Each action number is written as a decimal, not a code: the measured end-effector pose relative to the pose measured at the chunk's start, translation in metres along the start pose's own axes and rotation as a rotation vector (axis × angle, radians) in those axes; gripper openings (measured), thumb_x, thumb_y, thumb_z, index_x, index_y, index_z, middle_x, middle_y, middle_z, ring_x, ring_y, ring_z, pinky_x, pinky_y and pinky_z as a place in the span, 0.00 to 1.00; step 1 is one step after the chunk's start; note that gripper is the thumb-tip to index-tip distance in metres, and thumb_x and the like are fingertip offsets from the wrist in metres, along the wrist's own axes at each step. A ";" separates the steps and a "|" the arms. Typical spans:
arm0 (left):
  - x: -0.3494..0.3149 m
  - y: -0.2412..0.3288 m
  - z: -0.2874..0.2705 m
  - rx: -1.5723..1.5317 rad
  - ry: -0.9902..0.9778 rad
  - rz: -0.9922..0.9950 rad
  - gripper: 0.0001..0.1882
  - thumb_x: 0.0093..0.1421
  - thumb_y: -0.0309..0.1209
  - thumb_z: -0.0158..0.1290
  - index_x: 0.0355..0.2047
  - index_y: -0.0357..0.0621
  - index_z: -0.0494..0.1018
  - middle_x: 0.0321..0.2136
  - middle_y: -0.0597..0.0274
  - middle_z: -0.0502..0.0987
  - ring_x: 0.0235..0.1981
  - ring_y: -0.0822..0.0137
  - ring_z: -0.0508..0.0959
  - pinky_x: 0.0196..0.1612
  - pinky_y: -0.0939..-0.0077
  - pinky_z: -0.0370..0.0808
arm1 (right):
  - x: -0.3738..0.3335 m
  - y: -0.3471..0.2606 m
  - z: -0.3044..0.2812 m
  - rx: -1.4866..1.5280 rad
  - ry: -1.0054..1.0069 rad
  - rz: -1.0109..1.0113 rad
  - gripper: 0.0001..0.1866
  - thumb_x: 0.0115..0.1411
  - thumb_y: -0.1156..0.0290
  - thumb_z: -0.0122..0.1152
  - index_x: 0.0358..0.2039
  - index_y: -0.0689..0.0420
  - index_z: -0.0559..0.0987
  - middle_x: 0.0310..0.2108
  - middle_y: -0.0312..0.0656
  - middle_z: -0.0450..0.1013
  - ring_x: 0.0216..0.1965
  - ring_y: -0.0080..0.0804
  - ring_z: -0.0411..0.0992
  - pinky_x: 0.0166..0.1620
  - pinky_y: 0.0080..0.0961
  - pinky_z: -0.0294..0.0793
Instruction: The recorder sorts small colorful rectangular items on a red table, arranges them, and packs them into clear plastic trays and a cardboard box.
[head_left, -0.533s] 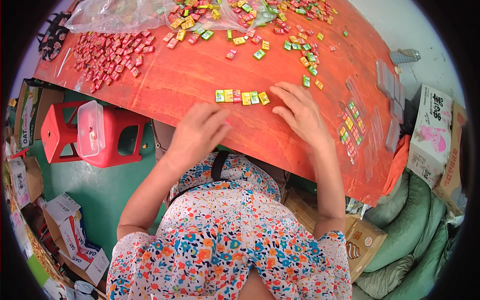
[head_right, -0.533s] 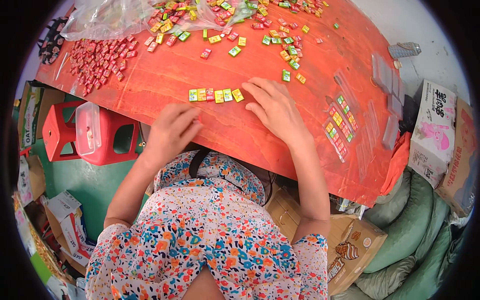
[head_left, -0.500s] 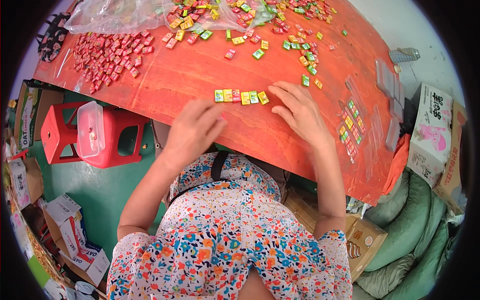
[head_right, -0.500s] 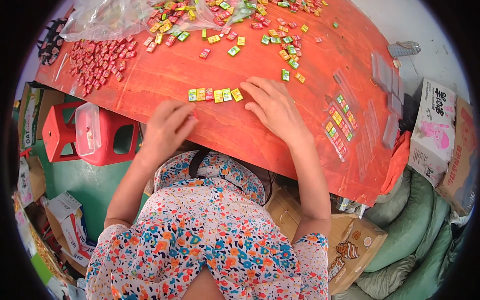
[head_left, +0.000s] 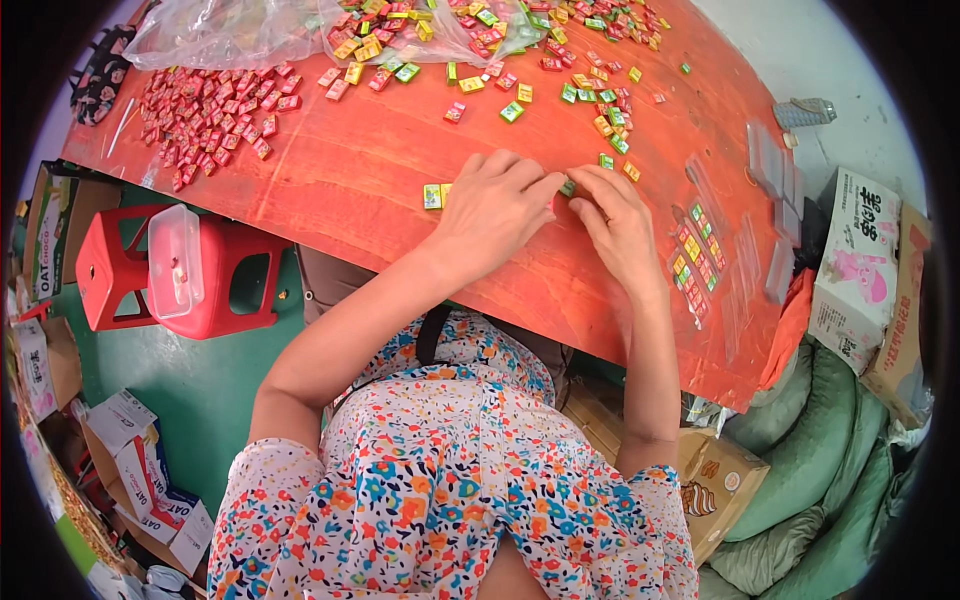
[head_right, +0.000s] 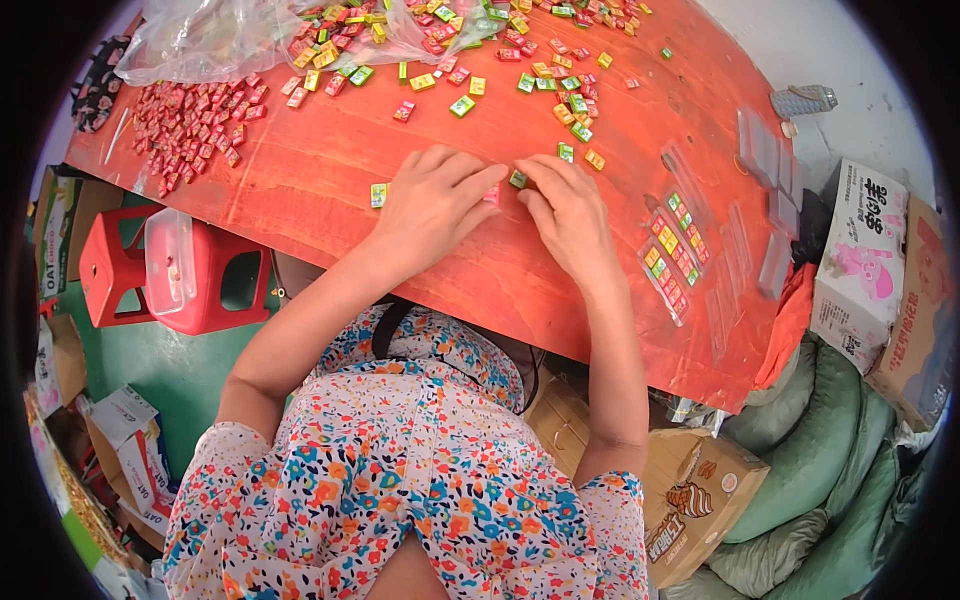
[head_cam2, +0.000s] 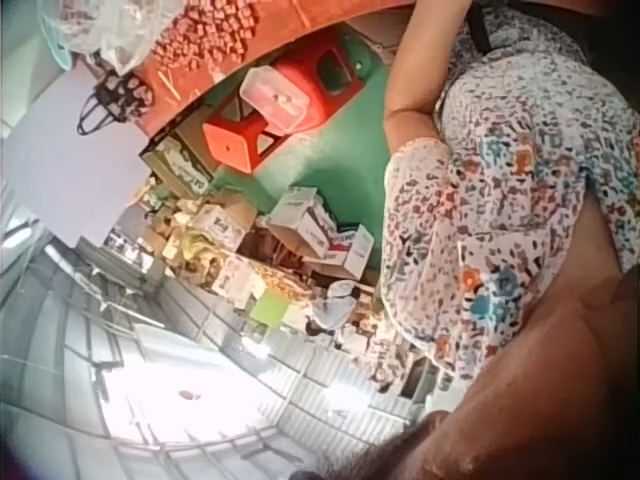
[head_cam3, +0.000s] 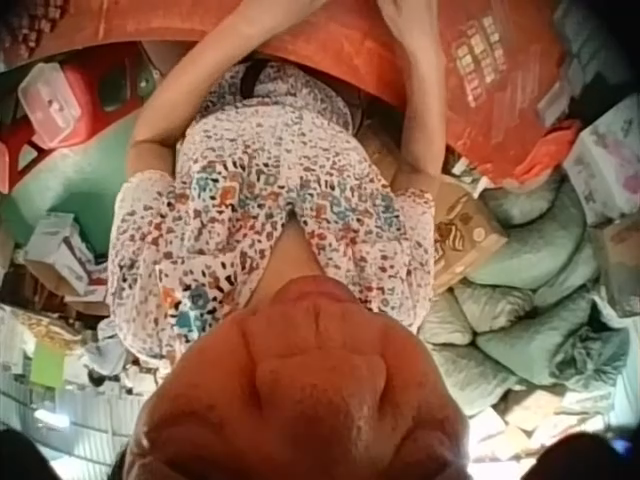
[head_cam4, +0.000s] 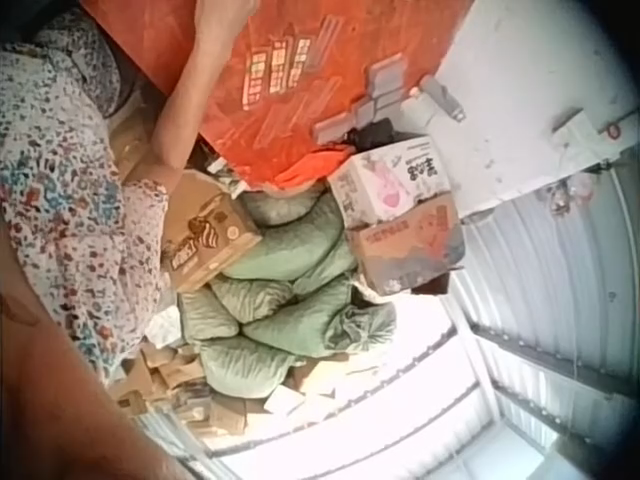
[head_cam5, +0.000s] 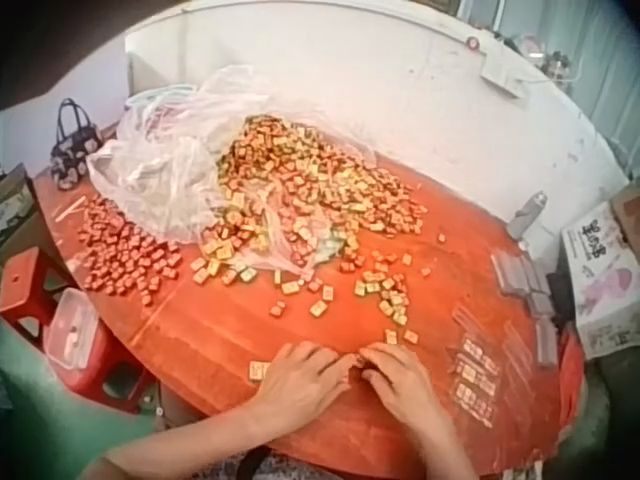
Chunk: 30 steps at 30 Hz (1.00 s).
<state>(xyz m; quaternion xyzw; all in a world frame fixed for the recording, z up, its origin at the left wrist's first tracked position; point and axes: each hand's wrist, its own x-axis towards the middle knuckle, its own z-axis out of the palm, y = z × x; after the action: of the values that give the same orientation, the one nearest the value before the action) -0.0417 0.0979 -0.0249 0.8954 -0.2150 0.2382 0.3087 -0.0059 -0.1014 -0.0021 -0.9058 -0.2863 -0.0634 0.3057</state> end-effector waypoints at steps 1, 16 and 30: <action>0.001 0.000 0.005 0.002 -0.016 -0.006 0.22 0.48 0.33 0.64 0.46 0.47 0.77 0.36 0.67 0.76 0.45 0.62 0.73 0.45 0.64 0.69 | -0.002 0.000 -0.002 -0.002 0.001 0.004 0.17 0.55 0.76 0.64 0.47 0.58 0.79 0.47 0.44 0.75 0.48 0.44 0.73 0.52 0.37 0.72; -0.040 -0.031 -0.074 0.170 -0.177 -0.240 0.28 0.52 0.38 0.65 0.51 0.40 0.74 0.45 0.54 0.73 0.46 0.51 0.75 0.48 0.60 0.74 | 0.009 -0.025 0.004 -0.121 -0.148 -0.238 0.22 0.53 0.72 0.68 0.49 0.58 0.77 0.49 0.44 0.73 0.48 0.44 0.74 0.49 0.38 0.76; -0.042 -0.033 -0.060 -0.047 -0.206 -0.338 0.17 0.54 0.34 0.63 0.43 0.43 0.76 0.35 0.54 0.71 0.35 0.51 0.78 0.36 0.57 0.76 | 0.019 -0.033 0.019 0.049 -0.299 0.002 0.26 0.54 0.65 0.70 0.53 0.58 0.76 0.46 0.43 0.72 0.40 0.40 0.76 0.42 0.34 0.76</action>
<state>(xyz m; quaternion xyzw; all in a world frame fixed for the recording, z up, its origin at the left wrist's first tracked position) -0.0753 0.1715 -0.0216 0.9309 -0.0974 0.0852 0.3415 -0.0099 -0.0591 0.0051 -0.8977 -0.3291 0.0793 0.2819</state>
